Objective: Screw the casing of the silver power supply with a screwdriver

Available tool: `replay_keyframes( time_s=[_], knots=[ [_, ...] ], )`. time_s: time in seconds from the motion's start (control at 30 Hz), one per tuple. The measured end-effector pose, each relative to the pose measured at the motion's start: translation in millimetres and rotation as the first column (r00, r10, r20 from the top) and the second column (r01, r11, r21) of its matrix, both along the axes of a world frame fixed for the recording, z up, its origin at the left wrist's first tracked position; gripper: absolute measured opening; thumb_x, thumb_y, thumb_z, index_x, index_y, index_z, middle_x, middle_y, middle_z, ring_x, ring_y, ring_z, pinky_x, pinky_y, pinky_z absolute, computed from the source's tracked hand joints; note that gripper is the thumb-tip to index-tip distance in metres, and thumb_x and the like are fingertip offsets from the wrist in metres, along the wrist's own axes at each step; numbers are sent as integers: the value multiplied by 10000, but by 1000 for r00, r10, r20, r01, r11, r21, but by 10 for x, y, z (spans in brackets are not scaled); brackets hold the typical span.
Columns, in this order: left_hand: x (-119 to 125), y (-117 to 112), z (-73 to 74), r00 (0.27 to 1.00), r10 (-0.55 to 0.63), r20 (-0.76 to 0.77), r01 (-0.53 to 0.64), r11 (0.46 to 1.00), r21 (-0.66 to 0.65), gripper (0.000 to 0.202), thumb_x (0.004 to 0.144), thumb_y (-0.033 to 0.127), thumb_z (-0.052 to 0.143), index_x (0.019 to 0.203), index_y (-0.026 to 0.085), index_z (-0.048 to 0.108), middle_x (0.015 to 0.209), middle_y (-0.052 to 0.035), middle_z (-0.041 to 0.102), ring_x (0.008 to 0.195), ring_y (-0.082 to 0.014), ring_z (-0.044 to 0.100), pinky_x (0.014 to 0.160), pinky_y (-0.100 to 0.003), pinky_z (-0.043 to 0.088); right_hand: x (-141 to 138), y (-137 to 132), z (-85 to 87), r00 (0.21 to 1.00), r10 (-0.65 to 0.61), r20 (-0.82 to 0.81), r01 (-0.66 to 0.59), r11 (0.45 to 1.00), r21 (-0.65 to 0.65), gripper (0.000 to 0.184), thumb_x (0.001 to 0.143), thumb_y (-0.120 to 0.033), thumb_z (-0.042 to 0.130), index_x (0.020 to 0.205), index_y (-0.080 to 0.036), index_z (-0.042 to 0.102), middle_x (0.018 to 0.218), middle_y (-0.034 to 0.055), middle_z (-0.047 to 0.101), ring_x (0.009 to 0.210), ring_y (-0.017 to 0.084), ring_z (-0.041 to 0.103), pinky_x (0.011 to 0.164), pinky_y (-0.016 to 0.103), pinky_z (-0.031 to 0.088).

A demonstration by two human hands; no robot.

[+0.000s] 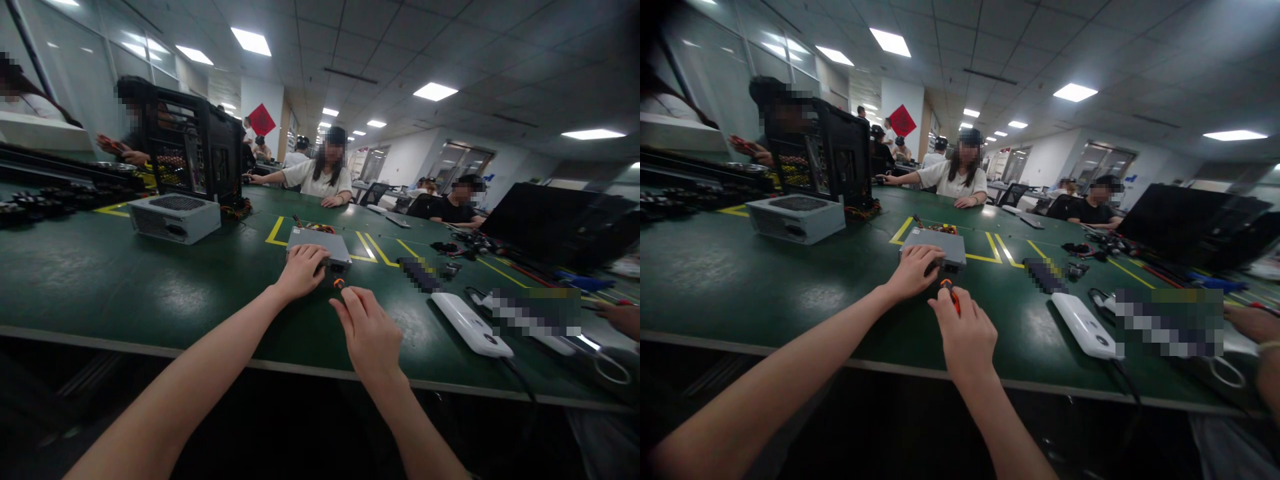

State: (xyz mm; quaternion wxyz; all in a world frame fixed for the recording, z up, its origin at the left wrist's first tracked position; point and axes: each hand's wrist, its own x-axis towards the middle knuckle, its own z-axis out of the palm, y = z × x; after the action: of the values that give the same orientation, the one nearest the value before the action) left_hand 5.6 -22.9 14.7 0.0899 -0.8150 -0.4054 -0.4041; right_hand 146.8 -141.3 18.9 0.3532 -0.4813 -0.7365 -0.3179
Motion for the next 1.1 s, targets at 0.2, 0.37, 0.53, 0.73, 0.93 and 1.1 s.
replay_keyframes(
  time_s=[0.2,0.37,0.53,0.73,0.93,1.1],
  knots=[
    [-1,6,-16,1000,-3,-1,3,1000,7,284,786,178,466,1061,220,525,1146,-33,551,1099,-185,446,927,-361,279,-40,-64,113,996,16,87,-8,995,-100,258,840,-175,407,1057,-96,522,1059,178,522,888,222,522,700,328,459],
    [3,6,-13,1000,1,-4,-1,1000,10,283,786,183,468,1061,218,524,1145,-38,551,1104,-192,444,929,-365,281,23,-30,185,987,-101,126,115,987,-114,220,883,-223,361,996,-180,545,847,75,573,646,161,518,557,291,409],
    [3,0,-8,1000,4,-10,-4,1000,8,290,788,185,467,1071,217,524,1149,-44,551,1104,-197,446,928,-370,284,-26,-88,202,989,-42,145,72,977,-202,258,870,-191,343,1061,-157,515,1142,160,513,813,215,544,616,335,440],
    [1,-7,-2,1000,7,-10,-7,1000,5,296,786,190,472,1077,220,522,1148,-41,550,1094,-194,452,923,-367,290,-16,-71,242,980,-120,156,151,966,-211,272,901,-262,314,1075,-200,514,864,85,567,612,152,529,510,275,392],
    [7,-9,-12,1000,14,-10,-14,1000,2,320,775,181,473,1088,224,524,1152,-46,543,1101,-201,444,933,-378,288,-21,-113,228,982,-36,187,82,966,-246,295,864,-167,332,1109,-142,495,1103,173,516,827,225,571,548,288,442],
    [14,-16,-2,1000,15,-1,-15,1000,-9,318,775,189,477,1087,229,528,1155,-48,544,1102,-204,445,934,-382,288,-5,-89,228,984,-83,159,118,966,-231,274,895,-242,324,1087,-192,513,845,87,573,607,168,550,494,276,401]
  ],
)
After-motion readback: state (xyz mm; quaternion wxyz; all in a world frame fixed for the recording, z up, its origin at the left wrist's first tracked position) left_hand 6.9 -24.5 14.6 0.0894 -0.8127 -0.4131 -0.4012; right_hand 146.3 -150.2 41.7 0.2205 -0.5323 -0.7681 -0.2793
